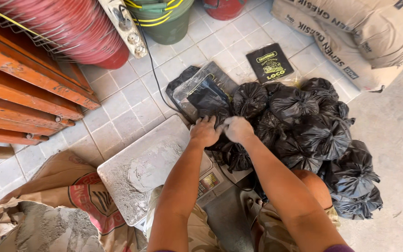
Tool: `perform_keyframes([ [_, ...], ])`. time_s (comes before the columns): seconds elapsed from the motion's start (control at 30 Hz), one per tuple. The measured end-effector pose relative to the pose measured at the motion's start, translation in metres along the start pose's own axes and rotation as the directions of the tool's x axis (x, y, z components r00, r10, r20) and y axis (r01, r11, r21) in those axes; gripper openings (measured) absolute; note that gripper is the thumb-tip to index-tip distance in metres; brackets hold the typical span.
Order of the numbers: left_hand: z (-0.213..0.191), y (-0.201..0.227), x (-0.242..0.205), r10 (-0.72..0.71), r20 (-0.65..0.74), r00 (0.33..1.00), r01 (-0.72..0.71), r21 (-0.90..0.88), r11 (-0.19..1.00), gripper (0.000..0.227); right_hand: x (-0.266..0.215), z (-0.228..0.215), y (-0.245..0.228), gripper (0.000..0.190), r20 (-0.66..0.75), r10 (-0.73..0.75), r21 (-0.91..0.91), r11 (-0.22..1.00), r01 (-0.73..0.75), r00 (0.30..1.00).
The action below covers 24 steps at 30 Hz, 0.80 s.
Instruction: The person scoops gray powder from a large sack into small black plastic bags, ties the bags closed, and places them on a digital scale to weigh them.
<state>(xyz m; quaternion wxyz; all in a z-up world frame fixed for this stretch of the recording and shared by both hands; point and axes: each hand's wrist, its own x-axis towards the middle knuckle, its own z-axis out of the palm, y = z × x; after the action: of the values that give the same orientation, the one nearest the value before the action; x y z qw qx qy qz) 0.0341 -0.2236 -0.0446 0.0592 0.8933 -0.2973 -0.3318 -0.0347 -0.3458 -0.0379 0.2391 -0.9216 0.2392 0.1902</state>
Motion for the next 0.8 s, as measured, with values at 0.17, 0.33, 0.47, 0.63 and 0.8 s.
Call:
perform_keyframes([
  [0.17, 0.086, -0.029, 0.074, 0.056, 0.077, 0.995, -0.066, 0.131, 0.989, 0.051, 0.014, 0.055, 0.01, 0.033, 0.251, -0.094, -0.491, 0.845, 0.211, 0.963],
  [0.33, 0.047, -0.012, 0.048, 0.046, 0.15, 0.988, -0.057, 0.072, 0.996, 0.05, 0.019, 0.059, 0.018, 0.024, 0.228, -0.123, -0.5, 0.836, 0.225, 0.966],
  [0.47, 0.029, -0.002, 0.039, 0.055, 0.137, 0.989, -0.057, 0.01, 0.998, 0.049, 0.033, 0.046, 0.033, 0.018, 0.144, -0.143, -0.409, 0.892, 0.191, 0.979],
  [0.63, -0.016, 0.014, 0.007, -0.018, 0.078, 0.997, 0.032, -0.186, 0.982, 0.06, -0.01, -0.013, 0.016, 0.009, -0.114, -0.204, -0.221, 0.959, 0.175, 0.972],
  [0.8, -0.048, 0.019, -0.019, -0.095, -0.082, 0.992, 0.069, -0.27, 0.96, 0.051, -0.022, -0.051, 0.024, 0.023, 0.031, 0.045, 0.097, 0.994, -0.047, 0.999],
])
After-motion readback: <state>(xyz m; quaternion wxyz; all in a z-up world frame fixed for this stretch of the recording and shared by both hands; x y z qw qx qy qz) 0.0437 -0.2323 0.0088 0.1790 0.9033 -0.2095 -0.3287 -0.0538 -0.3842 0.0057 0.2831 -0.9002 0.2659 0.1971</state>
